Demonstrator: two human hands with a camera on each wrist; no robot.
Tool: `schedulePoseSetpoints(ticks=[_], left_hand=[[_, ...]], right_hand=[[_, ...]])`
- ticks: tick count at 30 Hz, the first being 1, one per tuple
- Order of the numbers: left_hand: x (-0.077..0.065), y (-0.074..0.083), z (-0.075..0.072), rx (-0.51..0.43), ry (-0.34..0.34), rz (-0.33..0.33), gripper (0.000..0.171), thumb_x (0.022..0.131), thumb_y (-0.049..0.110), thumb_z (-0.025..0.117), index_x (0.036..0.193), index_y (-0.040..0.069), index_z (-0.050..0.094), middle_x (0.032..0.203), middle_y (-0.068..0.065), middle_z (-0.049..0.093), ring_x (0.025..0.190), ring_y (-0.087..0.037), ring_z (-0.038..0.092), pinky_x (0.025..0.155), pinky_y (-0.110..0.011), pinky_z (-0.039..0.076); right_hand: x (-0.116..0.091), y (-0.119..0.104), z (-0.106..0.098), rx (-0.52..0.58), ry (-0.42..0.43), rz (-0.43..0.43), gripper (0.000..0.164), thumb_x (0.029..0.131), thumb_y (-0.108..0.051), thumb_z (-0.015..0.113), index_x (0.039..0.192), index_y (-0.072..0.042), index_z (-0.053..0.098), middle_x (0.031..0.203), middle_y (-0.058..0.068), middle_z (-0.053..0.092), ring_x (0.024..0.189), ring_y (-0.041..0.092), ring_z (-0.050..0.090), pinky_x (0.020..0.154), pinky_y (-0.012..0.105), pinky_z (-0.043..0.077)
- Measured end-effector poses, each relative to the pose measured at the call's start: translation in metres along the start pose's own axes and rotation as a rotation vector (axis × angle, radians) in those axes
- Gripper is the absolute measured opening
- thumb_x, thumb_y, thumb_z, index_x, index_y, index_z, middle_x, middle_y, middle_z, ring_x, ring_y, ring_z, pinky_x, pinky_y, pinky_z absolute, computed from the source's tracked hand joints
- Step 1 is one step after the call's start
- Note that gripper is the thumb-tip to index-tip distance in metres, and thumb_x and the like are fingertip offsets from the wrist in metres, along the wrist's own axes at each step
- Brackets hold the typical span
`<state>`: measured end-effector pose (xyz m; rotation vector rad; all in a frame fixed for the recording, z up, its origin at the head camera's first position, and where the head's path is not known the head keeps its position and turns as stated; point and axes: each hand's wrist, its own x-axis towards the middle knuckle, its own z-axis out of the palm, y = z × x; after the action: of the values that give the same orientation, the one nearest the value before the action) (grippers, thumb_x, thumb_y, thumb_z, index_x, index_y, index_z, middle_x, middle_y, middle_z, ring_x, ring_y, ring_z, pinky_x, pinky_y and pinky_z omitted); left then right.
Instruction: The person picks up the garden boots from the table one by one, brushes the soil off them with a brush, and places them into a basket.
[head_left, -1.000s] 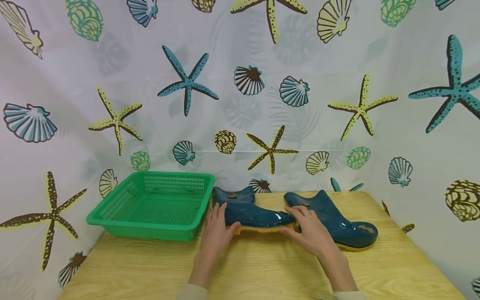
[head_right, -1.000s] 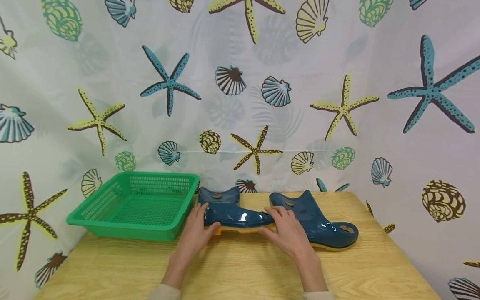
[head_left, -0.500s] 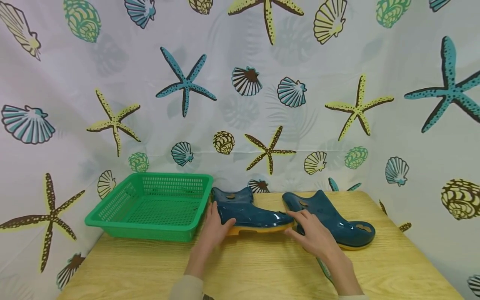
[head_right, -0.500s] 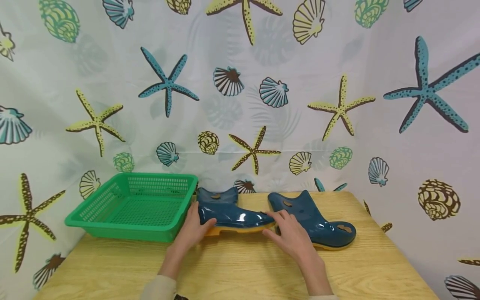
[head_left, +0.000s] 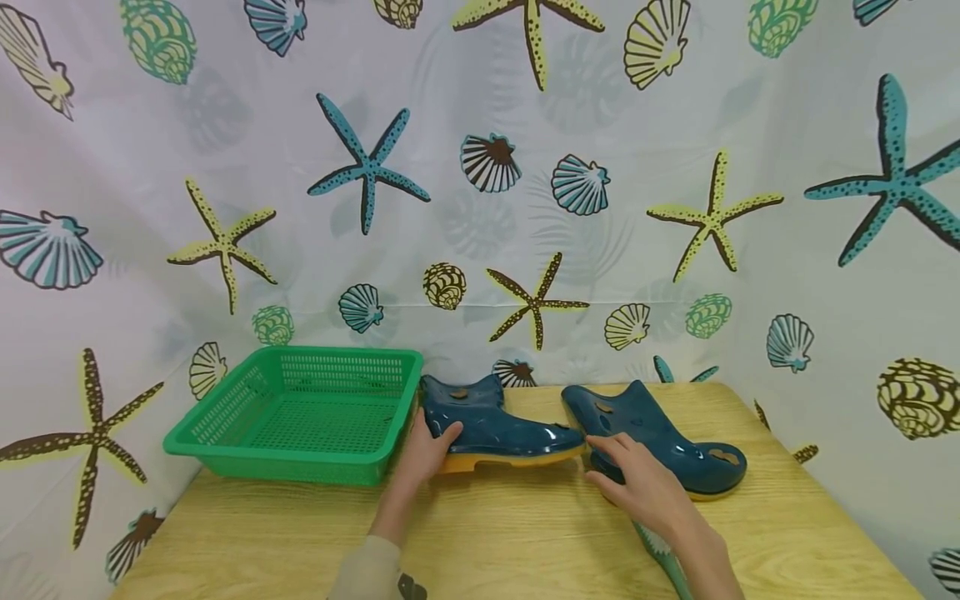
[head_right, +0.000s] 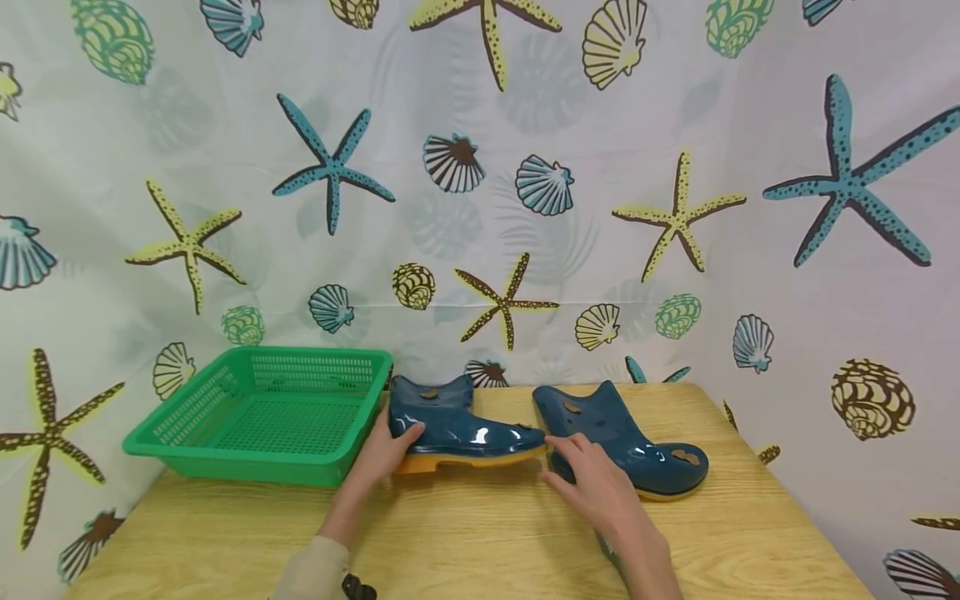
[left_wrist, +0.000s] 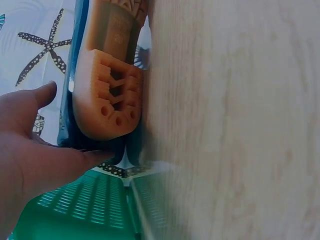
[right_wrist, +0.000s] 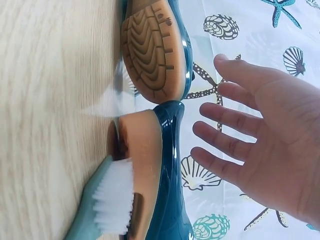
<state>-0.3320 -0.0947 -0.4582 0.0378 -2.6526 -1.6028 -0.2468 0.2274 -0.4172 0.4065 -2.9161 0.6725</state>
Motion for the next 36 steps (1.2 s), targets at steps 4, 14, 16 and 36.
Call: schedulePoseSetpoints(ticks=[4,14,16,36], left_hand=[[0.003,-0.005,0.001,-0.045,0.034,0.014,0.084,0.1,0.044,0.056,0.153,-0.01,0.019,0.156,-0.034,0.025,0.143,-0.051,0.029,0.114,-0.063,0.029],[0.009,-0.011,0.009,-0.132,0.054,0.025,0.073,0.102,0.03,0.057,0.151,-0.012,0.021,0.152,-0.035,0.031,0.14,-0.05,0.035,0.113,-0.06,0.032],[0.011,-0.01,0.009,-0.133,0.064,0.028,0.071,0.101,0.026,0.058,0.15,-0.011,0.023,0.151,-0.034,0.033,0.139,-0.049,0.036,0.113,-0.059,0.032],[0.014,-0.002,0.01,-0.125,0.08,0.064,0.071,0.096,0.009,0.062,0.15,-0.011,0.02,0.151,-0.035,0.031,0.141,-0.049,0.033,0.116,-0.059,0.029]], right_hand=[[-0.008,0.004,-0.003,0.013,-0.038,0.025,0.056,0.093,-0.048,0.064,0.14,-0.018,0.056,0.122,0.004,0.059,0.107,0.025,0.061,0.081,0.046,0.054],[-0.027,0.006,-0.009,0.021,-0.046,0.075,0.053,0.092,-0.048,0.066,0.135,-0.019,0.06,0.111,-0.002,0.062,0.098,0.015,0.062,0.074,0.037,0.053],[-0.03,0.007,-0.01,0.031,-0.053,0.08,0.052,0.092,-0.046,0.067,0.135,-0.019,0.06,0.109,-0.003,0.062,0.094,0.013,0.062,0.071,0.034,0.052],[-0.046,0.029,-0.018,0.063,-0.158,0.237,0.061,0.09,-0.047,0.069,0.136,-0.01,0.058,0.109,0.003,0.062,0.085,0.014,0.059,0.07,0.036,0.052]])
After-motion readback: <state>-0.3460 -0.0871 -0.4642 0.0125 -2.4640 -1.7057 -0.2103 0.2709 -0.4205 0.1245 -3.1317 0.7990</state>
